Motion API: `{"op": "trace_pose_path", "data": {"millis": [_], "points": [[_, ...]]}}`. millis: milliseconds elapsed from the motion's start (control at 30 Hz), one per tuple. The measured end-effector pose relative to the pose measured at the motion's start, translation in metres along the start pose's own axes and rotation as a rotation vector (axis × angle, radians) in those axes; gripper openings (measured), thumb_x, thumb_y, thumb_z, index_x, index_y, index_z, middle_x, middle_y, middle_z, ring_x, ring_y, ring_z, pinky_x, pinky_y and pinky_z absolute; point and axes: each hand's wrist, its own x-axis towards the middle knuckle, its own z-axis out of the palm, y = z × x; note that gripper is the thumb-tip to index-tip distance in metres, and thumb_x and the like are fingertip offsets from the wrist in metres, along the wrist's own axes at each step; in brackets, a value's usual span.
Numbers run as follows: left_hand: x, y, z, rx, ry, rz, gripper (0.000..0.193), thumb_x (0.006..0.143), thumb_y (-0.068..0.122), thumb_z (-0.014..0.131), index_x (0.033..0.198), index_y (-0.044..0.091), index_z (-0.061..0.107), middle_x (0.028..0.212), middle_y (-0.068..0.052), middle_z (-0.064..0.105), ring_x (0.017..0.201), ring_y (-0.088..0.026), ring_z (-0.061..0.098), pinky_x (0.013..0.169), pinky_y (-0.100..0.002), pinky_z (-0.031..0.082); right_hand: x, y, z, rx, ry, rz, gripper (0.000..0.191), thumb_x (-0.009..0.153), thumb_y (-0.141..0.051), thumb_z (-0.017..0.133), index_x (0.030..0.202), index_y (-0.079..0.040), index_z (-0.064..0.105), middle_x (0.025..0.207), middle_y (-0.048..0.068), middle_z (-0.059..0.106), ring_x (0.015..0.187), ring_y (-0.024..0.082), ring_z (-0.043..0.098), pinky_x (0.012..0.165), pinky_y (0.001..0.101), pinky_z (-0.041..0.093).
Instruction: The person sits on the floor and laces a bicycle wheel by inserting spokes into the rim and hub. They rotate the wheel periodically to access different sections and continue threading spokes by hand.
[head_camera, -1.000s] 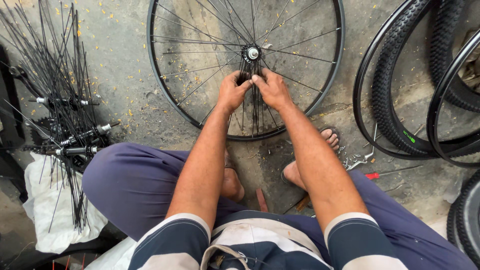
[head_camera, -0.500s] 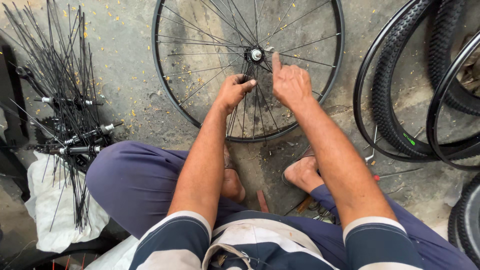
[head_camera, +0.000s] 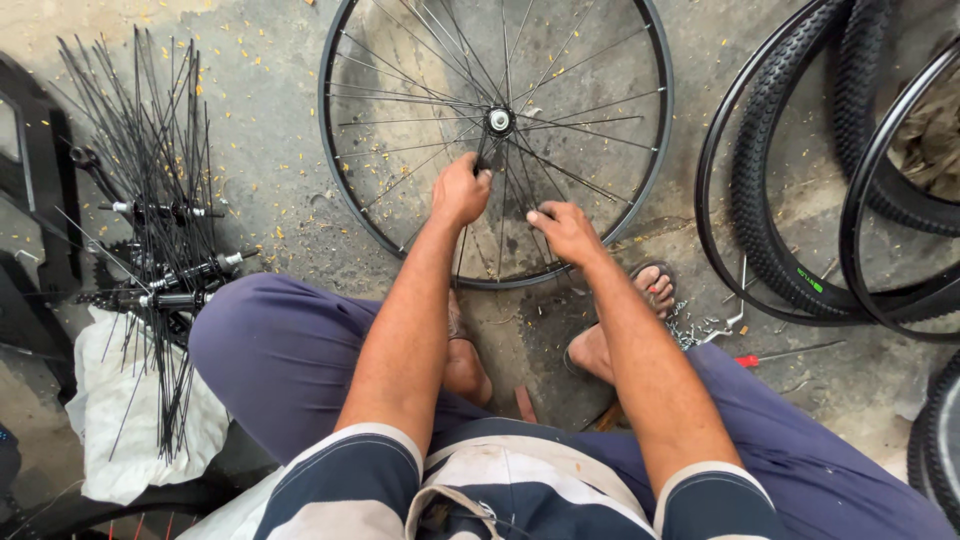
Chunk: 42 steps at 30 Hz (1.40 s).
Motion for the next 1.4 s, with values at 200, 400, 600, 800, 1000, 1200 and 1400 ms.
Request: {"op": "trace_pose_path", "data": {"millis": [200,400,600,800,1000,1200,1400], "points": [[-0.026,0.037,-0.002,0.142,0.039,-0.154,0.029,0.100,0.034,0.061,0.115,0.010,0.064,0.110,-0.024,0.070,0.106,-0.048,0.063,0.089,-0.056,0.048,-0.030,0.003,-0.005,0.010,0.040,-0.043,0.039,0.094,-0.042,0.063,0.097,-0.005,0.077,0.085,0.019,0.072,0.083,0.031,0.071,0.076,0.0426,0.052],[-0.064,0.046,0.005,0.359,0.483,0.203,0.039,0.081,0.020,0.066,0.119,0.009,0.061,0.114,-0.021,0.068,0.108,-0.043,0.065,0.090,-0.052,0.050,-0.061,0.013,0.006,0.064,0.001,0.055,0.036,0.095,-0.039,0.065,0.097,-0.006,0.077,0.078,0.016,0.071,0.074,0.026,0.066,0.070,0.0401,0.050],[-0.090,0.049,0.066,-0.114,0.089,-0.169,0.041,0.094,0.038,0.072,0.108,0.001,0.066,0.101,-0.024,0.072,0.096,-0.040,0.068,0.083,-0.048,0.053,-0.069,0.024,0.018,0.251,-0.019,-0.015,0.031,0.096,-0.033,0.067,0.099,-0.005,0.080,0.075,0.010,0.072,0.068,0.016,0.060,0.064,0.0356,0.048],[-0.082,0.043,0.072,-0.737,-0.066,-0.288,0.029,0.097,0.028,0.066,0.101,0.000,0.070,0.094,-0.013,0.075,0.085,-0.026,0.070,0.074,-0.040,0.055,-0.078,0.017,0.010,0.349,0.007,0.033,0.034,0.093,-0.033,0.070,0.102,-0.002,0.079,0.088,0.008,0.078,0.080,0.015,0.067,0.074,0.0320,0.052],[-0.083,0.061,0.051,-1.047,-0.405,-0.301,0.023,0.096,0.029,0.069,0.107,0.008,0.069,0.101,-0.005,0.075,0.092,-0.020,0.072,0.083,-0.036,0.056,-0.083,-0.004,0.004,0.323,-0.102,0.048,0.037,0.088,-0.037,0.072,0.105,-0.005,0.080,0.095,0.013,0.080,0.088,0.019,0.069,0.081,0.0358,0.053],[-0.096,0.075,0.043,-0.126,-0.168,-0.036,0.032,0.093,0.039,0.075,0.104,0.009,0.074,0.097,-0.015,0.075,0.091,-0.030,0.071,0.081,-0.043,0.054,-0.103,0.027,-0.017,0.060,0.218,0.290,0.044,0.083,-0.048,0.074,0.101,-0.008,0.081,0.096,0.016,0.078,0.091,0.032,0.074,0.082,0.0417,0.055],[-0.093,0.091,0.034,0.180,-0.175,-0.083,0.044,0.087,0.052,0.073,0.107,0.013,0.073,0.102,-0.015,0.075,0.099,-0.034,0.071,0.085,-0.048,0.054,-0.106,0.042,-0.040,0.206,0.474,0.488,0.055,0.084,-0.050,0.077,0.106,0.000,0.075,0.101,0.020,0.077,0.097,0.034,0.072,0.086,0.0444,0.054]]}}
